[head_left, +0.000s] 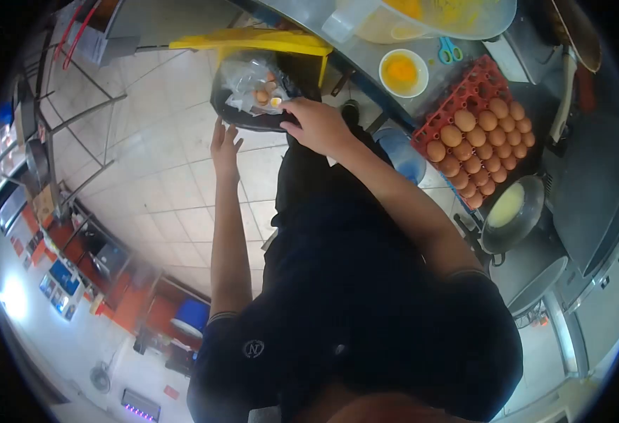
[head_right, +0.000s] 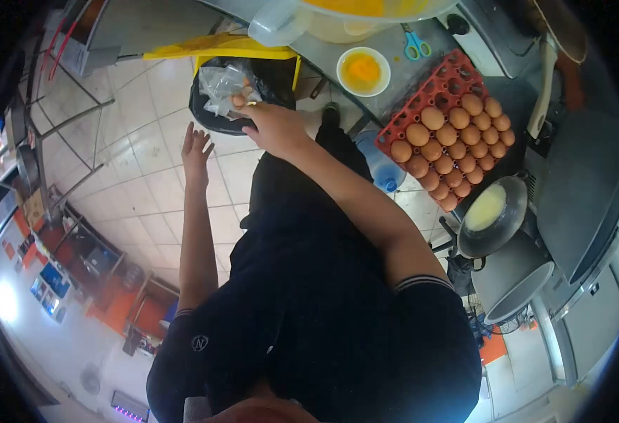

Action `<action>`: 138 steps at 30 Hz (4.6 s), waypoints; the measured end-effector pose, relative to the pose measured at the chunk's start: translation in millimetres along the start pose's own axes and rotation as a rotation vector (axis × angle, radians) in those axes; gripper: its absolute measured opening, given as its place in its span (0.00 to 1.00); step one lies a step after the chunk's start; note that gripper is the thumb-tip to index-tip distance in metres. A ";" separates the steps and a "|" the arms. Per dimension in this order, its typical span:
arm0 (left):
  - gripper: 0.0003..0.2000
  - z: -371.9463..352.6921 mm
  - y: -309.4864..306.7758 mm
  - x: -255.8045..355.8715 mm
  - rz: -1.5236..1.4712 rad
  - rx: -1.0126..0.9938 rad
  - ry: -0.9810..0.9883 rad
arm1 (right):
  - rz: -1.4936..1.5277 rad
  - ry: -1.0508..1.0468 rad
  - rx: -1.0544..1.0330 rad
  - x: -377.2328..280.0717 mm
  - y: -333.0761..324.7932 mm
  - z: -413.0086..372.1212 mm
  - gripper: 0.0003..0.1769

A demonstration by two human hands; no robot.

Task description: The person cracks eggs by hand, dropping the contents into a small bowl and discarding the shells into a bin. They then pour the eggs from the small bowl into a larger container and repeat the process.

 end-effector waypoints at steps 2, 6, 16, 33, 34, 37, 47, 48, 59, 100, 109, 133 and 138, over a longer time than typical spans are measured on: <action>0.28 -0.6 -4.4 -8.5 0.006 -0.003 0.020 | 0.039 -0.079 0.302 -19.8 -84.0 -28.8 0.21; 0.18 -21.3 24.6 -22.1 0.155 -0.137 -0.029 | -0.493 -0.168 0.692 -18.0 -219.3 -57.5 0.34; 0.14 -97.2 124.5 49.5 0.179 -0.442 0.376 | -0.225 -0.009 0.578 41.0 -210.3 -36.1 0.49; 0.33 -235.8 149.2 206.0 -0.240 -0.634 0.304 | -0.006 -0.342 0.670 -92.2 -255.5 -80.1 0.43; 0.33 -239.9 148.7 208.5 -0.237 -0.630 0.310 | 0.007 -0.335 0.669 -93.5 -258.3 -81.5 0.43; 0.32 -249.9 148.4 215.0 -0.275 -0.651 0.322 | 0.031 -0.346 0.657 -98.5 -264.1 -85.5 0.41; 0.32 -273.6 140.3 231.2 -0.354 -0.662 0.326 | 0.009 -0.401 0.636 -114.7 -278.0 -96.1 0.42; 0.33 -274.3 139.2 231.9 -0.360 -0.657 0.321 | 0.030 -0.402 0.631 -115.4 -278.0 -96.2 0.44; 0.29 -271.0 152.9 250.7 -0.481 -0.642 0.259 | 0.283 -0.506 0.550 -131.2 -301.5 -81.3 0.52; 0.22 44.1 152.1 256.1 0.444 -0.172 1.388 | -0.343 0.207 0.906 -32.8 -315.7 -98.6 0.53; 0.20 70.8 139.8 232.1 0.698 0.016 1.355 | -0.577 0.242 0.797 47.9 -223.3 -60.6 0.57; 0.18 24.4 67.8 168.8 0.697 0.440 1.092 | -0.365 0.345 0.455 176.2 -371.3 -113.2 0.36; 0.17 46.5 72.0 197.4 0.664 0.444 1.053 | -0.288 0.275 0.566 177.0 -374.5 -117.9 0.38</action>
Point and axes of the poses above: each hand's wrist, its own z-axis towards the middle knuckle, its own y-axis out of the palm, x = y × z, the point moved 10 cm from there along z, towards the middle knuckle, and after that the axes turned 11 degrees about x, right-handed, at the moved point
